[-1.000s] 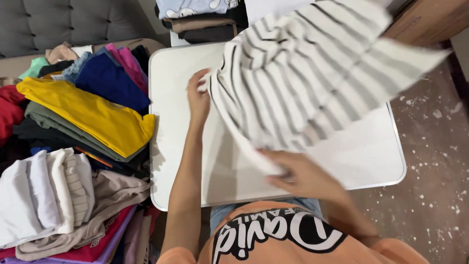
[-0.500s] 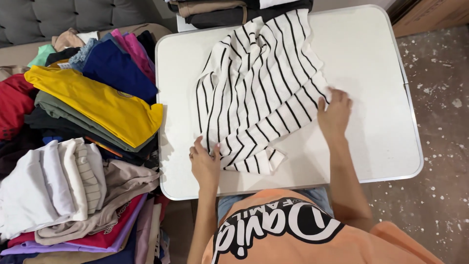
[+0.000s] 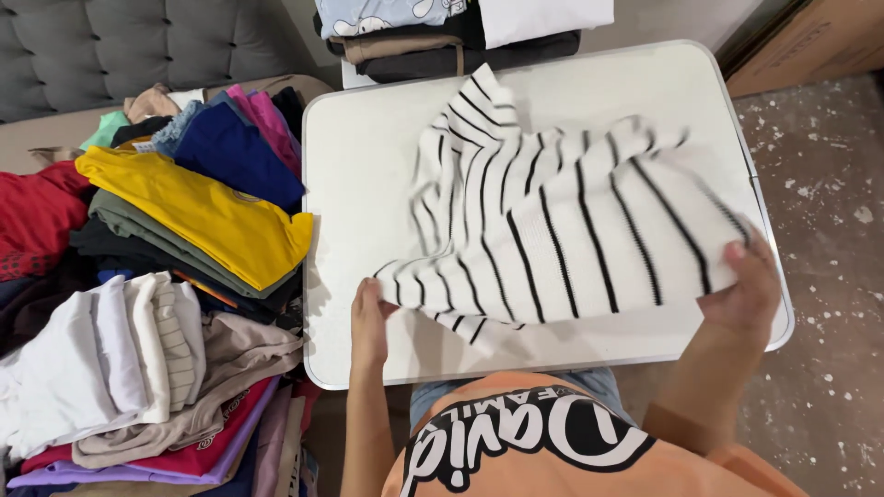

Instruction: Folding several items of clothing including t-shirts and tank tops on a white folding table.

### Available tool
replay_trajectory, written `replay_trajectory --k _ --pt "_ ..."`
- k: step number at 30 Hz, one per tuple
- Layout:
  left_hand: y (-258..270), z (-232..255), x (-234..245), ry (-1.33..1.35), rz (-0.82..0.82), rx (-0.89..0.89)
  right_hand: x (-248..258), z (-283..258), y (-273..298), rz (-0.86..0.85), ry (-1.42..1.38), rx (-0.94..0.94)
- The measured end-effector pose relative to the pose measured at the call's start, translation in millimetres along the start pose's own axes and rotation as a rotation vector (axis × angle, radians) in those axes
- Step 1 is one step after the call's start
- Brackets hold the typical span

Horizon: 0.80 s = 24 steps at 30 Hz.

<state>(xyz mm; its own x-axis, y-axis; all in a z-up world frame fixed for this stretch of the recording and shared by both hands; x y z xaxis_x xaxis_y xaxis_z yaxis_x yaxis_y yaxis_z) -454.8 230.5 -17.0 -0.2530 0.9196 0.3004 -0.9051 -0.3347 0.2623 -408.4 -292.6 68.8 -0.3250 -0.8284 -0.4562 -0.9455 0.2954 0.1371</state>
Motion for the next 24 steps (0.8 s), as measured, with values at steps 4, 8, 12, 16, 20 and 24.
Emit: replay_trajectory --k 4,8,12,16,20,24 --pt "20.3 24.0 -18.1 0.917 -0.131 0.28 -24.8 -34.0 29.4 -0.052 -0.107 0.055" --pt "47.5 87.2 0.7 1.369 -0.238 0.106 -4.4 -50.2 55.2 -0.221 -0.221 0.222" --pt "82.9 107.9 -2.4 1.383 -0.212 0.091 20.7 -51.0 65.5 -0.271 -0.151 0.309" --pt "59.9 31.9 -42.5 1.259 -0.255 0.448 20.7 -27.3 38.7 -0.171 -0.09 0.262" --pt "-26.8 19.7 -37.0 0.987 -0.073 0.358 -1.0 -2.8 -46.6 0.303 0.488 0.127" --pt "-32.6 180.4 -2.2 1.102 -0.201 -0.171 -48.6 -52.5 -77.5 0.009 -0.084 0.334"
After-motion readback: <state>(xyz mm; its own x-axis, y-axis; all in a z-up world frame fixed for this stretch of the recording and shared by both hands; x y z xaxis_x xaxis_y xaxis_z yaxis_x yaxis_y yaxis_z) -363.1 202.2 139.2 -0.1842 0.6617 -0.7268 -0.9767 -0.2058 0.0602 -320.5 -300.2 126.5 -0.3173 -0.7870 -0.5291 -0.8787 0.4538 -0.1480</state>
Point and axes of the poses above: each hand's wrist, its own y-axis away from the middle knuckle, its own x-axis out of the back of the hand, z = x × y, the point moved 5 cm from there along -y, towards the middle knuckle, and after that the axes turned 3 degrees about -x, right-handed, at the moved point
